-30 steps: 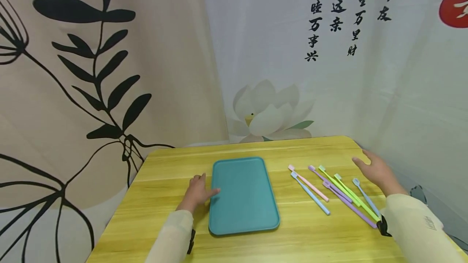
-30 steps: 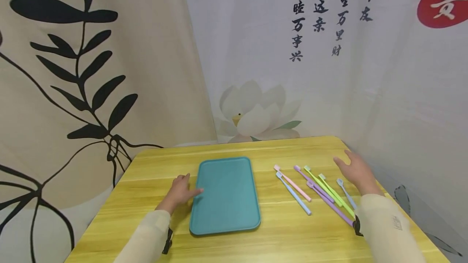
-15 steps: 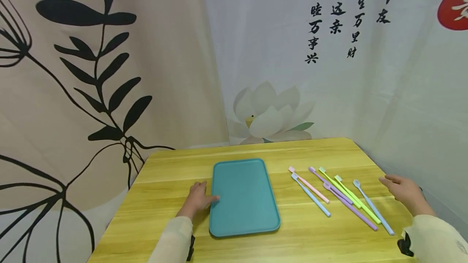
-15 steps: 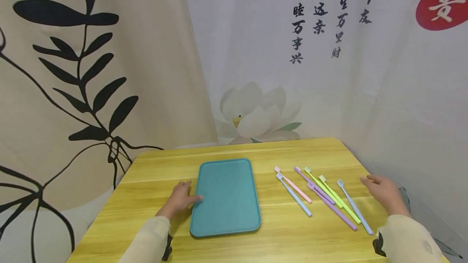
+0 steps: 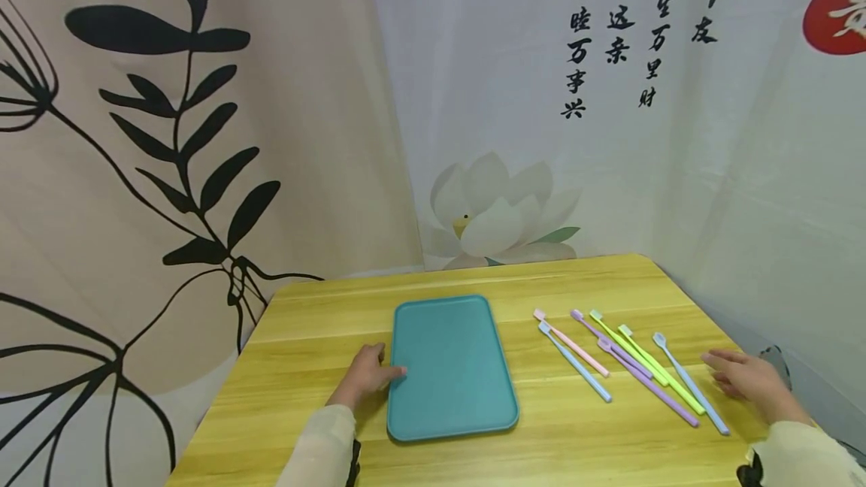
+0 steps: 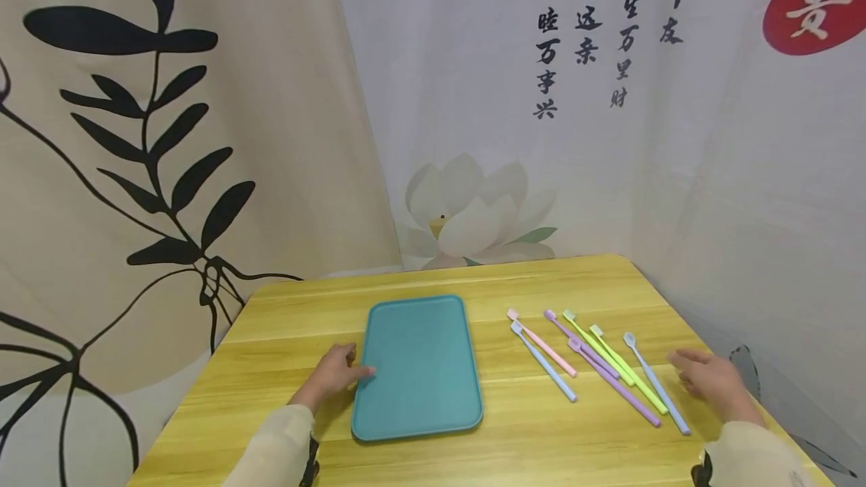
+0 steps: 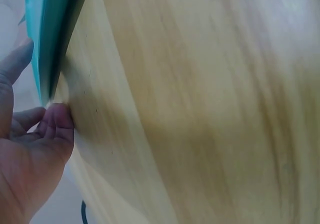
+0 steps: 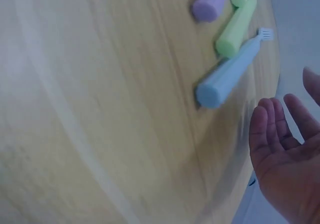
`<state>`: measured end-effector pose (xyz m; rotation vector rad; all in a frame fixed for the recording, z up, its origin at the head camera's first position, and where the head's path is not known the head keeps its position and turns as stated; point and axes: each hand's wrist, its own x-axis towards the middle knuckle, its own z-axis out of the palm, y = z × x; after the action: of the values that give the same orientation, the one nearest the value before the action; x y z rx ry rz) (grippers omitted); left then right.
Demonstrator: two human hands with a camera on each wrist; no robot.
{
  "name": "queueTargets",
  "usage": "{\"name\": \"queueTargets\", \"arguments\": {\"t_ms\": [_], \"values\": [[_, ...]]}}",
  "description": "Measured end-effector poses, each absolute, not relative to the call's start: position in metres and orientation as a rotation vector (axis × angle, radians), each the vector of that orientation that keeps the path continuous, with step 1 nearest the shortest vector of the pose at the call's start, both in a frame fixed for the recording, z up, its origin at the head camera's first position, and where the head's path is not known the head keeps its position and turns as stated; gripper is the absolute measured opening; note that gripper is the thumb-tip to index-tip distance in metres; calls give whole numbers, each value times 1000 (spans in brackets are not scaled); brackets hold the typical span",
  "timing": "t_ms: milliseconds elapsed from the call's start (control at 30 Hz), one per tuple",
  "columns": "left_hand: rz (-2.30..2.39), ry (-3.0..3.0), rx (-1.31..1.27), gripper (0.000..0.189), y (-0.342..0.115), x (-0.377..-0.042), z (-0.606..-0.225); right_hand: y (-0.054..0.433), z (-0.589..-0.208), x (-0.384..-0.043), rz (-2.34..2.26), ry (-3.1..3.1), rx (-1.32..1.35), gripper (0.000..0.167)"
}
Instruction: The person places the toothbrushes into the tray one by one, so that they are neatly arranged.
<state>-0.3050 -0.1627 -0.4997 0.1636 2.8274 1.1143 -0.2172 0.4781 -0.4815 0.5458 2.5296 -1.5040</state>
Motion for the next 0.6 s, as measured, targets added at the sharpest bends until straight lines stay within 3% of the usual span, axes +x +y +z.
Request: {"name": "queueTargets", "arguments": {"t_ms": [333, 600], "values": [[1258, 2771, 169, 73, -161, -305, -502, 474, -494, -216, -1504, 2540, 519, 77], [1343, 2734, 220, 58, -165, -303, -503, 469, -504, -219, -1457, 2552, 539, 80]]}}
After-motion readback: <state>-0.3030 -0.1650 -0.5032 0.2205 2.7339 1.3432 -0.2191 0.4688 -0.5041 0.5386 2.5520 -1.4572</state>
